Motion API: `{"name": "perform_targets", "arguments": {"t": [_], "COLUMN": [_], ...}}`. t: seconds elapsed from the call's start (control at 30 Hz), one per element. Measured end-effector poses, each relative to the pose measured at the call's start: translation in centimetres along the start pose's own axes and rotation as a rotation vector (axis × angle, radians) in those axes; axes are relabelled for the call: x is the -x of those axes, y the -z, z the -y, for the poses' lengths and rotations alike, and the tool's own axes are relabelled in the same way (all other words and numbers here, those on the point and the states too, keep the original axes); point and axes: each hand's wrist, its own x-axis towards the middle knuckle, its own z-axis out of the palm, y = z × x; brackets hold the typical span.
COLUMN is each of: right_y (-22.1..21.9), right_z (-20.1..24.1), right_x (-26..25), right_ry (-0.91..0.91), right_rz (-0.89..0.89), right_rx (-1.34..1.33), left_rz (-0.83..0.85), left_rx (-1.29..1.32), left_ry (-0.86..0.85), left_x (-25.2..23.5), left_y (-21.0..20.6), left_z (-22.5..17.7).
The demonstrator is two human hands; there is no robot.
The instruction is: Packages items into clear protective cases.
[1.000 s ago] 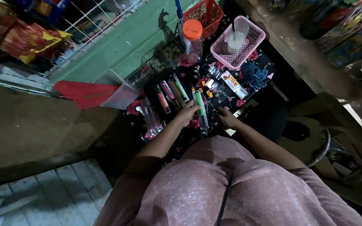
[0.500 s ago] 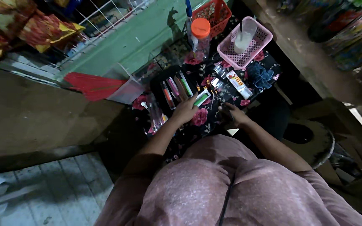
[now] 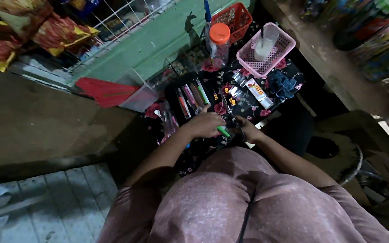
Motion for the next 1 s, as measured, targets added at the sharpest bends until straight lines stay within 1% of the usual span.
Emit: {"name": "perform_targets", "arguments": {"t": [0.1, 0.13, 0.17, 0.2, 0.23, 0.27, 0.3, 0.33, 0.37, 0.4, 0.43, 0.47, 0.5, 0.57, 0.6, 0.63, 0.73, 0.8, 0.87, 0.93, 1.0], "right_y": [0.0, 0.0, -0.1, -0.2, -0.3, -0.3, -0.4, -0.4, -0.5, -0.7, -0.9, -1.2, -1.4, -1.7, -1.8, -1.8, -1.5, -1.0, -0.4, -0.1, -0.3], "right_z": [-0.7, -0.9, -1.0, -1.0, -0.9, -0.8, -0.8, -0.8, -0.7, -0.6, -0.4, -0.3, -0.3, -0.4, -0.5, -0.5, -0.5, -0.3, 0.2, 0.6, 1.2], "right_x": [0.6, 0.7, 0.8, 0.9, 0.9, 0.9, 0.9, 0.9, 0.9, 0.9, 1.0, 1.0, 1.0, 1.0, 0.9, 0.9, 0.9, 1.3, 1.8, 2.5, 3.3], "right_ry": [0.022, 0.045, 0.070, 0.079, 0.077, 0.073, 0.072, 0.074, 0.074, 0.069, 0.069, 0.079, 0.094, 0.129, 0.136, 0.141, 0.143, 0.094, 0.057, 0.042, 0.022], "right_rz": [-0.014, -0.031, -0.055, -0.083, -0.118, -0.160, -0.200, -0.237, -0.268, -0.291, -0.304, -0.310, -0.311, -0.289, -0.278, -0.267, -0.233, -0.203, -0.134, -0.050, -0.010], "right_rx": [0.098, 0.137, 0.177, 0.208, 0.222, 0.215, 0.196, 0.173, 0.149, 0.118, 0.093, 0.078, 0.068, 0.070, 0.076, 0.081, 0.070, 0.001, -0.065, -0.103, -0.123], "left_rz": [-0.038, -0.070, -0.137, -0.250, -0.407, -0.596, -0.788, -0.939, -1.006, -0.988, -0.906, -0.823, -0.760, -0.666, -0.669, -0.707, -0.795, -0.837, -0.787, -0.702, -0.612], "left_rx": [0.016, 0.020, 0.014, -0.001, -0.020, -0.025, 0.026, 0.170, 0.387, 0.659, 0.953, 1.206, 1.389, 1.583, 1.619, 1.644, 1.660, 1.580, 1.510, 1.452, 1.463], "left_ry": [-0.015, -0.015, -0.014, -0.002, 0.025, 0.071, 0.136, 0.226, 0.340, 0.468, 0.593, 0.661, 0.695, 0.709, 0.716, 0.717, 0.671, 0.559, 0.410, 0.318, 0.240], "left_x": [-0.1, -0.1, 0.0, 0.2, 0.3, 0.4, 0.3, 0.2, 0.2, 0.4, 0.6, 0.6, 0.4, -0.2, -0.7, -1.3, -2.0, -1.6, -1.0, -0.8, -1.1], "left_y": [-1.2, -1.5, -2.0, -2.7, -3.5, -4.5, -5.6, -6.6, -7.2, -7.6, -7.4, -7.2, -6.8, -6.4, -6.4, -6.5, -6.5, -6.3, -6.0, -5.3, -4.9], "left_z": [0.2, 0.1, 0.1, 0.1, 0.1, 0.3, 0.3, 0.1, -0.5, -1.4, -2.5, -3.4, -4.2, -5.1, -5.1, -5.0, -4.0, -2.8, -0.8, 0.6, 1.4]}}
